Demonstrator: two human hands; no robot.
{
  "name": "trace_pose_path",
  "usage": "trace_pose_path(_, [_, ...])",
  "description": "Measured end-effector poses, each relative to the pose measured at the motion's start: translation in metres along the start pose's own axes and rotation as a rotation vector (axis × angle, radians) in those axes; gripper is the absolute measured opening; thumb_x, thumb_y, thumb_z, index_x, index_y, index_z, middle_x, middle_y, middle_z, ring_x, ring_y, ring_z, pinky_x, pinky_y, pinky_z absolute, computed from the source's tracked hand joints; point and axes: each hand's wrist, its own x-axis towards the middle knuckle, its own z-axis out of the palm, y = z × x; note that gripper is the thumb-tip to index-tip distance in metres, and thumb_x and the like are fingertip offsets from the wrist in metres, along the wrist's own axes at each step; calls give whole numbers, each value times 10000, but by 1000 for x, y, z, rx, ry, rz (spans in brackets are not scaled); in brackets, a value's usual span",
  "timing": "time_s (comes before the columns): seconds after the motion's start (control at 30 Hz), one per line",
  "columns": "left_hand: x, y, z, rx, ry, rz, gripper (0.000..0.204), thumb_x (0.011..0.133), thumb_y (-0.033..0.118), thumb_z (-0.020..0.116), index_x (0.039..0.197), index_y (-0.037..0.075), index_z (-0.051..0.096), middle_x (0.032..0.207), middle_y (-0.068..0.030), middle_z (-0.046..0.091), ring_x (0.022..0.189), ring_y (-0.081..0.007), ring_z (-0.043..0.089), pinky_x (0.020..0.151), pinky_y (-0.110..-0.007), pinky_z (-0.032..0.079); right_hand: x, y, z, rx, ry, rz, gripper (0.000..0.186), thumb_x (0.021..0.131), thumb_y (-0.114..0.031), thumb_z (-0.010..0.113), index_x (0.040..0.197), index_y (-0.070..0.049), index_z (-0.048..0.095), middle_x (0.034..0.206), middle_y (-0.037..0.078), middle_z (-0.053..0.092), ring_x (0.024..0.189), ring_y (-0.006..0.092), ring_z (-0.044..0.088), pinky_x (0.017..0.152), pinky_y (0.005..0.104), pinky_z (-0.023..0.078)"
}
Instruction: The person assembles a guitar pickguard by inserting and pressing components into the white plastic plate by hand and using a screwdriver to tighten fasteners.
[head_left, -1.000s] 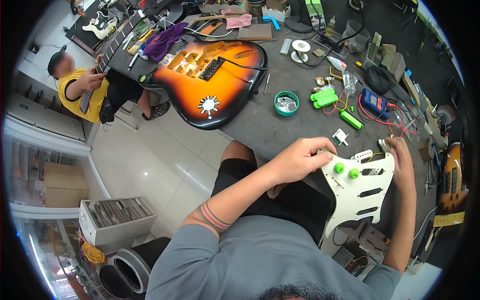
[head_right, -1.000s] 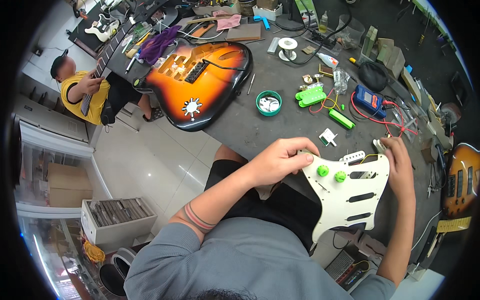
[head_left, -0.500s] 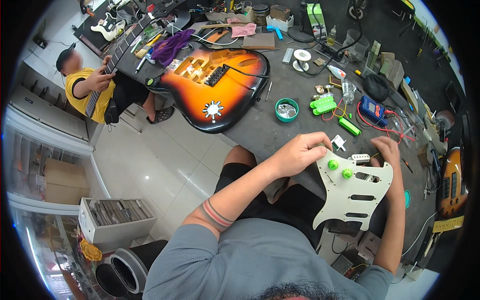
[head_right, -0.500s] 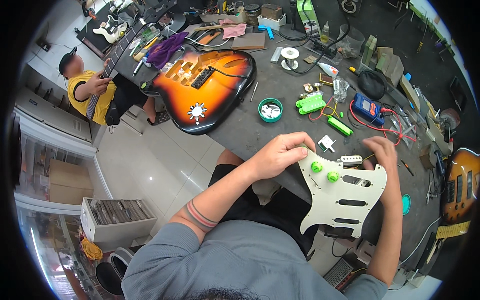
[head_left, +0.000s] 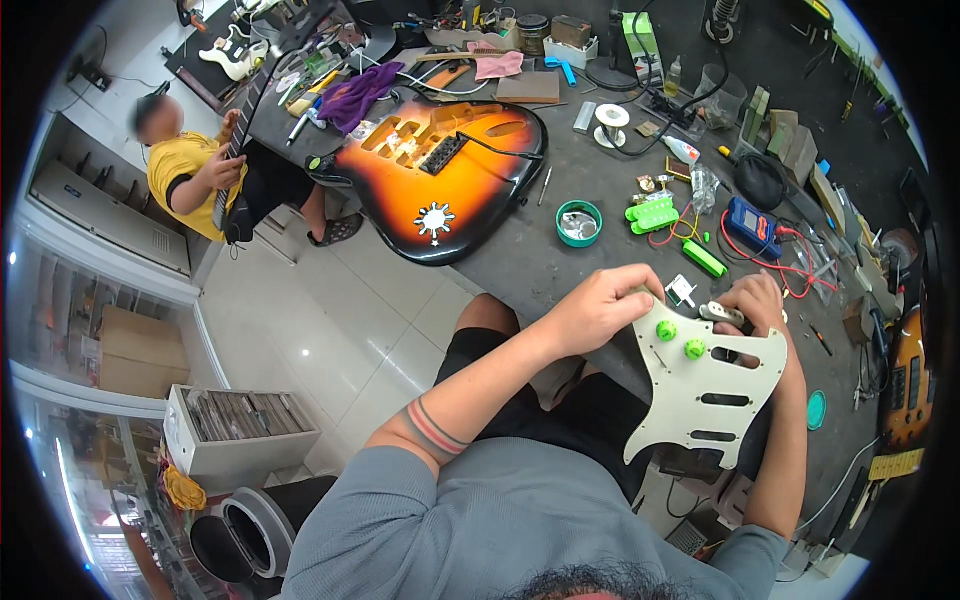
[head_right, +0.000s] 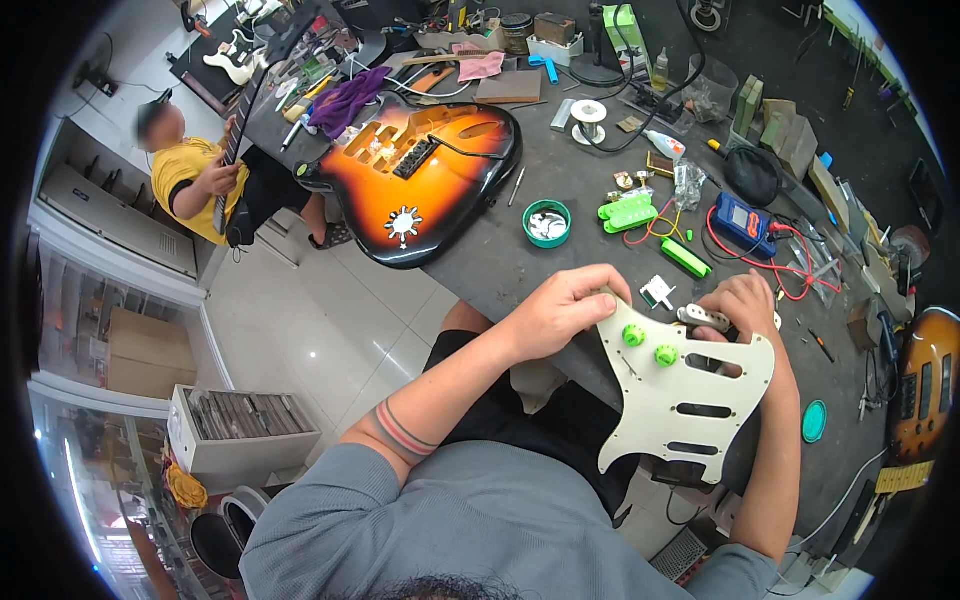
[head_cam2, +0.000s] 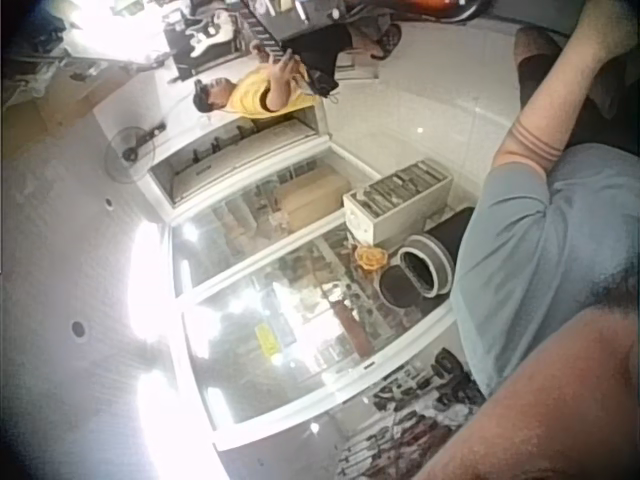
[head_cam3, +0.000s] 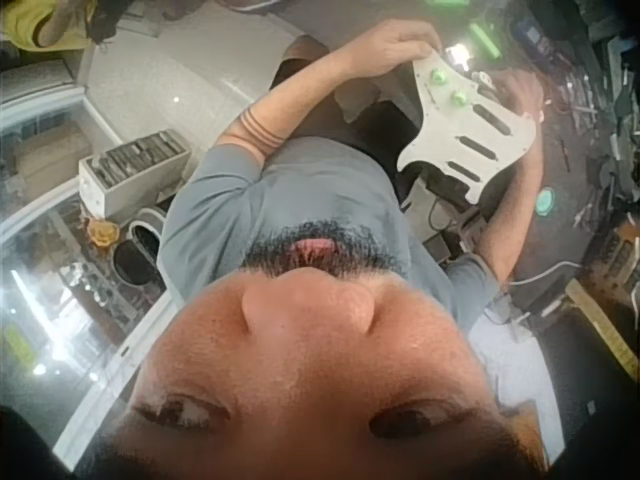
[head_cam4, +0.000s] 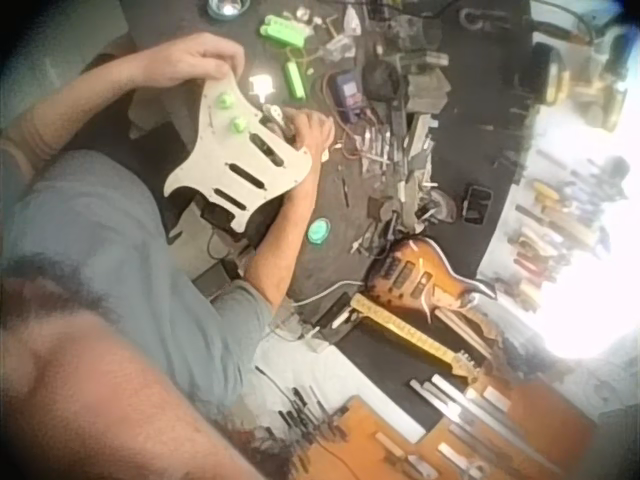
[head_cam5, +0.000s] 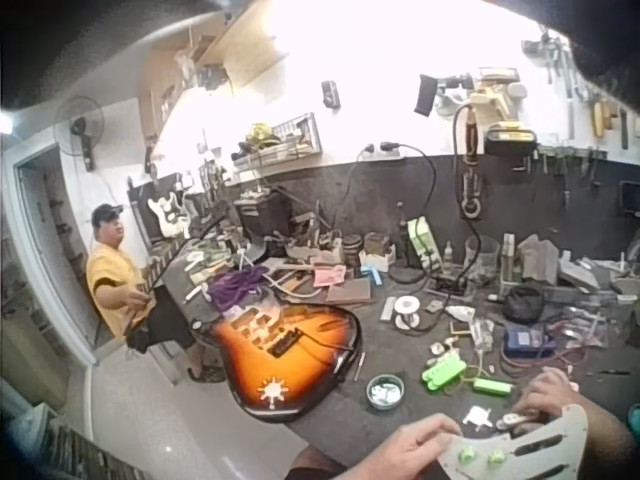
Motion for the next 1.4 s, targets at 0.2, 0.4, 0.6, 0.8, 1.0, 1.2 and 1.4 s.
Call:
trace_pose_path(0.2, [21,2,4,-130,113,-77,235,1107,261,639,1216,83,747,936,43,666,782,-34,576,678,-231,455,-7,62,24,-222,205,-64,364,858,-503,758,1020,-177,762,948,66,685,978,340,671,947,505,490])
trace_pose_path(0.4, [20,-2,-9,-275,147,-111,280,1122,284,630,1256,57,723,954,28,691,747,-31,561,660,-209,417,8,18,8,-109,230,71,300,945,-357,783,1078,-103,695,1044,79,685,1076,313,680,1096,497,438])
trace_pose_path(0.6, [35,-3,0,-360,119,-71,346,1196,342,602,1374,50,650,1044,18,704,819,-42,598,724,-219,467,-9,12,0,92,167,153,262,915,-274,754,1102,-98,701,1076,80,718,1033,321,689,1004,466,493])
trace_pose_path(0.8, [43,2,5,-460,132,-54,355,1213,352,570,1382,48,641,1110,-23,722,905,-102,663,797,-286,517,-11,17,5,37,271,181,336,939,-331,772,1153,-75,735,1091,121,722,986,371,698,888,476,533])
trace_pose_path(1.0, [82,51,5,-434,137,-6,359,1214,338,545,1366,38,671,1150,-27,725,1034,-116,708,880,-292,558,-12,28,4,643,323,337,266,1033,-256,820,1154,-34,735,1105,50,735,1024,156,686,908,344,560])
trace_pose_path(1.2, [119,104,10,-325,-62,51,401,1234,344,511,1364,17,704,1164,-33,714,1069,-124,690,946,-300,551,-17,17,-17,848,244,481,338,1112,-311,772,1280,-19,742,1149,31,768,1060,97,685,943,315,563])
trace_pose_path(1.4, [128,147,22,-196,-222,119,405,1241,321,466,1381,-11,651,1199,-46,647,1147,-155,602,1028,-329,465,-26,19,-20,936,235,370,347,1150,-289,712,1345,-4,679,1222,34,751,1122,100,661,1012,319,527])
